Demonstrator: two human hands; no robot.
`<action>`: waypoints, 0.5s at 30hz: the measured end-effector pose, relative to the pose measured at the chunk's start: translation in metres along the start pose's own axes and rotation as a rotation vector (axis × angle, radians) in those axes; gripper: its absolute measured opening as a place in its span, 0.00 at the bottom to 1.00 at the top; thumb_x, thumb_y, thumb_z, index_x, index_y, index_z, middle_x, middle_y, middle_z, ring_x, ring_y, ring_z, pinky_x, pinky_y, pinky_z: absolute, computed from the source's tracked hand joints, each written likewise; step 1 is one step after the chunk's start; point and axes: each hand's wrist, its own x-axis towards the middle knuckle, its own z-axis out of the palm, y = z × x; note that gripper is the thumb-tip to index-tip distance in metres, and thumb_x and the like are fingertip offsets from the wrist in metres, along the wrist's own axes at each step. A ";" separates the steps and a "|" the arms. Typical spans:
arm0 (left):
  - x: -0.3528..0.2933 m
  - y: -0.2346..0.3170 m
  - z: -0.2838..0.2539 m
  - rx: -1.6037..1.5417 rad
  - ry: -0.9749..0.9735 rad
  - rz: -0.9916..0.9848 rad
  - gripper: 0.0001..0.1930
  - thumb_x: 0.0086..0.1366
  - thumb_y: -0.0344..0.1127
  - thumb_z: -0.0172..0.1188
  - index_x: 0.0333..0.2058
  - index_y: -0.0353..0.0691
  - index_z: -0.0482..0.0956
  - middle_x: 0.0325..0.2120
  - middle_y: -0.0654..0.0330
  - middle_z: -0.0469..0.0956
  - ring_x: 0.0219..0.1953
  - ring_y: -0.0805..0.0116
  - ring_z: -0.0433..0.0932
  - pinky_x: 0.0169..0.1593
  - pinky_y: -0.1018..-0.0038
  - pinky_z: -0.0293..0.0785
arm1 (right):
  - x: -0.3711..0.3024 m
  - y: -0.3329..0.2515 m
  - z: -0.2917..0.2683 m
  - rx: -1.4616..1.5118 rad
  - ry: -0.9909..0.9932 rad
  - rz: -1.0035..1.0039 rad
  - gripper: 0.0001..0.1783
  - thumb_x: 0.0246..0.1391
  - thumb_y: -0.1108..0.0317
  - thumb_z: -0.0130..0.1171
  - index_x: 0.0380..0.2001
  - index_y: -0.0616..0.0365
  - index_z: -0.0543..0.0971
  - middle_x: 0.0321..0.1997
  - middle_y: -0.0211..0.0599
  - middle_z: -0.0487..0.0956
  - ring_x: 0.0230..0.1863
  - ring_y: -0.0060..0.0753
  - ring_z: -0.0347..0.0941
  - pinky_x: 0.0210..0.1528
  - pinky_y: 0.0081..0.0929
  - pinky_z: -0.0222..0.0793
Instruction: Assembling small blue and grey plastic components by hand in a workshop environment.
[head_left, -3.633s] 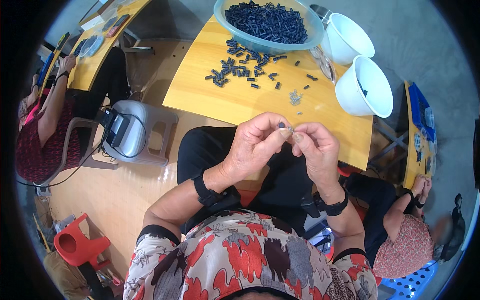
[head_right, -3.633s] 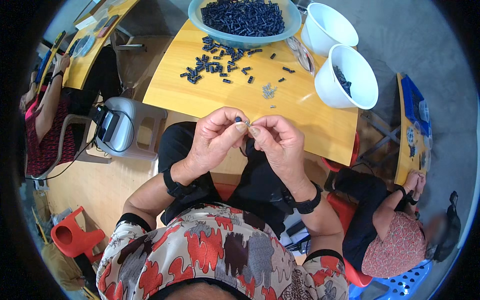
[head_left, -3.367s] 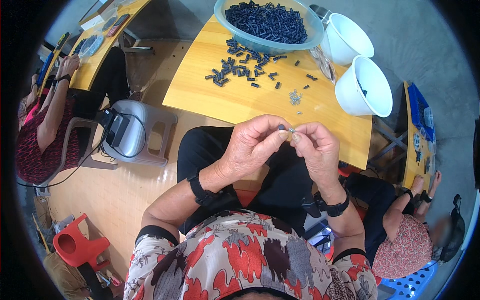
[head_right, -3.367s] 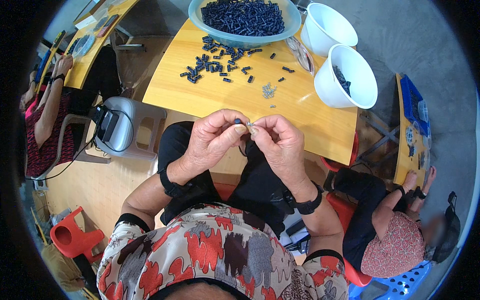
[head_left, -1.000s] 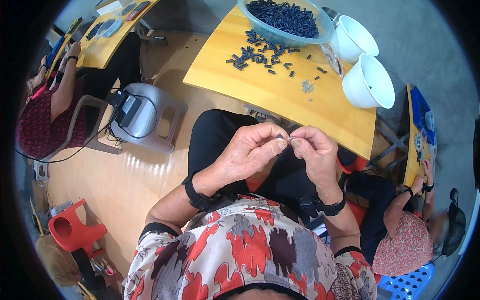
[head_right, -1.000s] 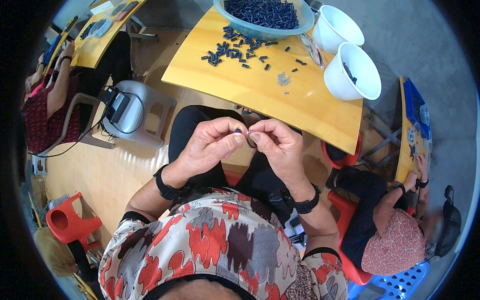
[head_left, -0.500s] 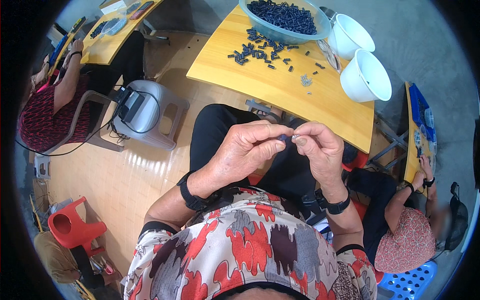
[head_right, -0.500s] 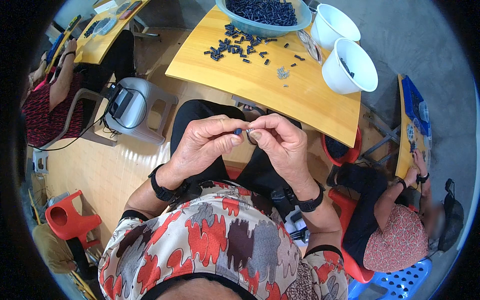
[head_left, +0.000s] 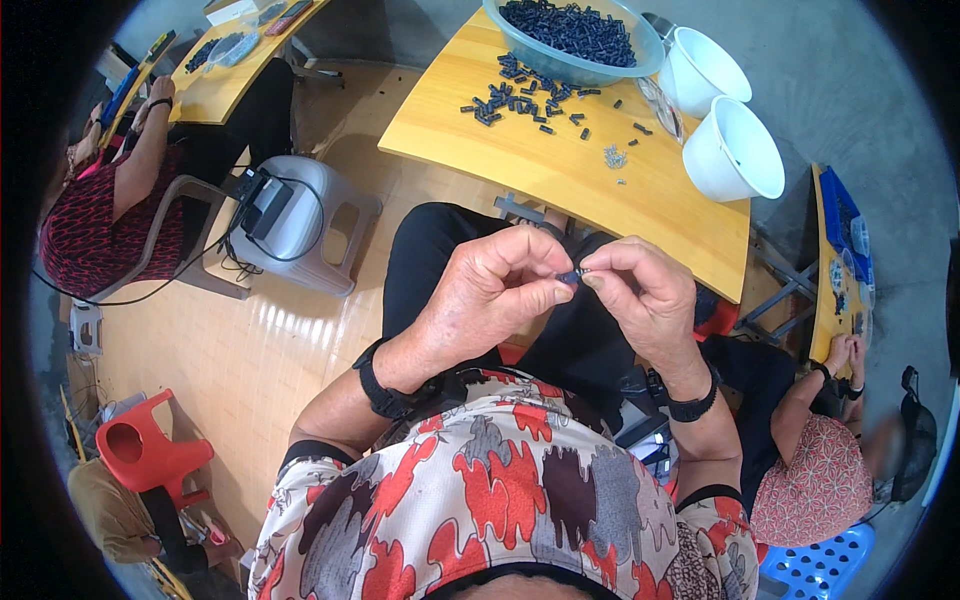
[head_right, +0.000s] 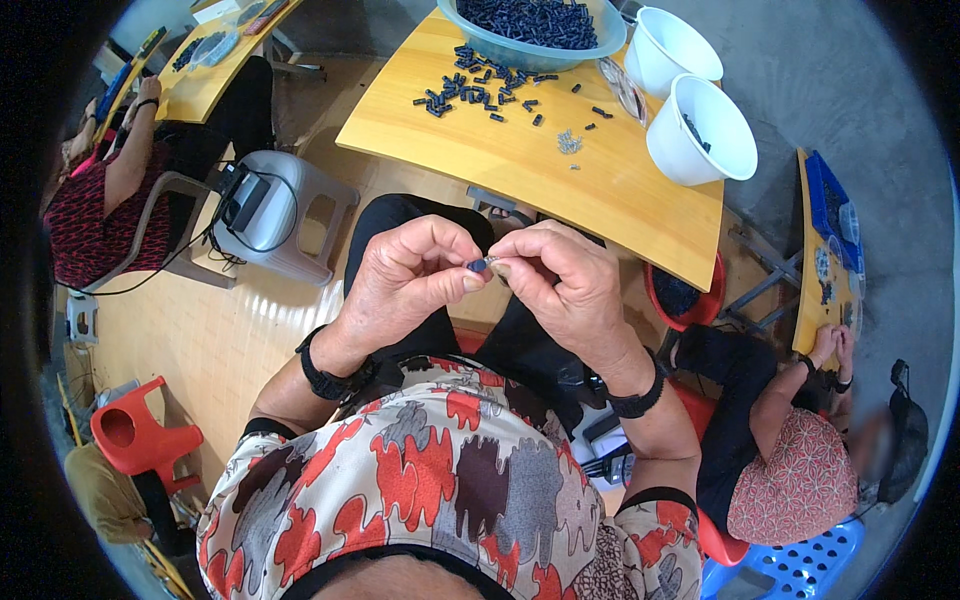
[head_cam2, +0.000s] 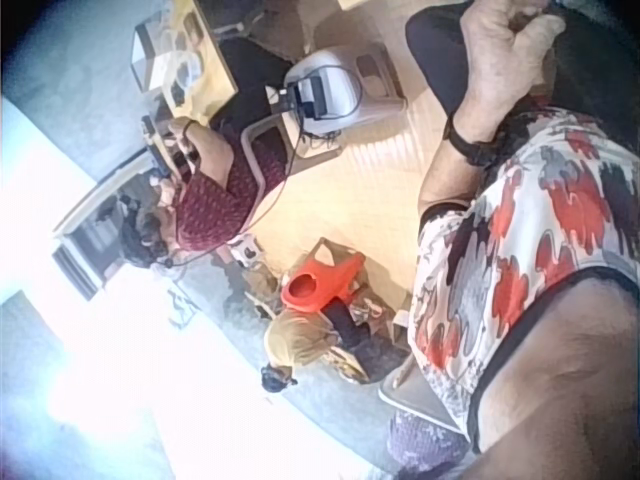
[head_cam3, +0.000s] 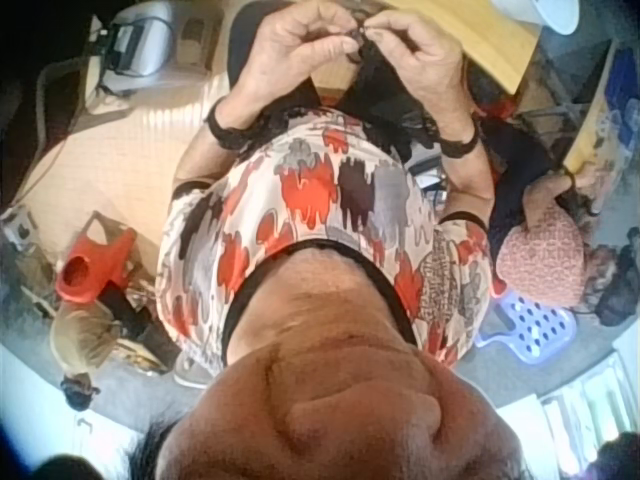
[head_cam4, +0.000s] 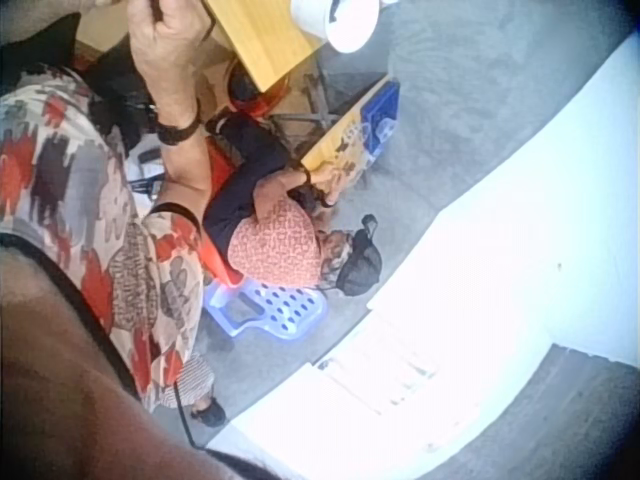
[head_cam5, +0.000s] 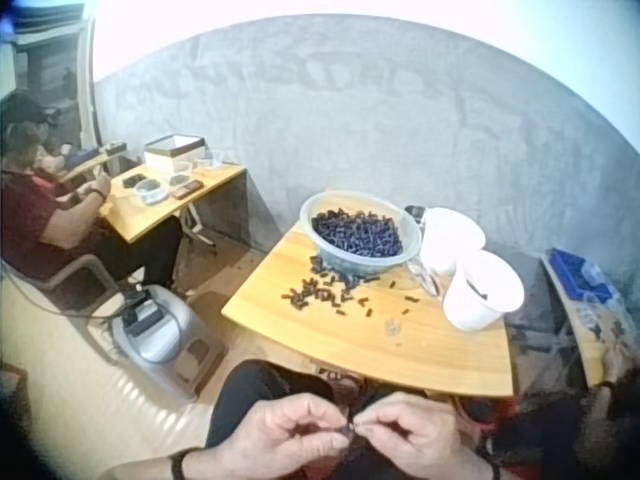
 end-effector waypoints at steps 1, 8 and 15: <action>0.000 0.000 -0.001 0.000 -0.009 -0.006 0.07 0.58 0.24 0.60 0.35 0.36 0.73 0.28 0.67 0.76 0.31 0.85 0.73 0.33 0.88 0.70 | 0.001 -0.003 -0.001 -0.040 -0.047 -0.007 0.05 0.45 0.78 0.60 0.29 0.61 0.78 0.28 0.34 0.78 0.26 0.24 0.73 0.28 0.19 0.68; -0.002 -0.004 -0.001 -0.061 0.027 -0.001 0.07 0.58 0.24 0.60 0.35 0.35 0.73 0.28 0.67 0.76 0.31 0.84 0.73 0.33 0.87 0.70 | 0.003 -0.003 -0.010 -0.056 0.053 -0.007 0.06 0.44 0.80 0.60 0.28 0.61 0.78 0.26 0.34 0.78 0.25 0.24 0.73 0.26 0.19 0.67; -0.004 0.001 0.000 -0.066 0.014 -0.007 0.07 0.58 0.24 0.60 0.35 0.36 0.73 0.28 0.67 0.76 0.30 0.85 0.73 0.32 0.87 0.70 | 0.004 -0.008 -0.005 -0.077 -0.013 -0.058 0.06 0.43 0.80 0.61 0.28 0.60 0.79 0.24 0.33 0.78 0.23 0.23 0.73 0.25 0.19 0.67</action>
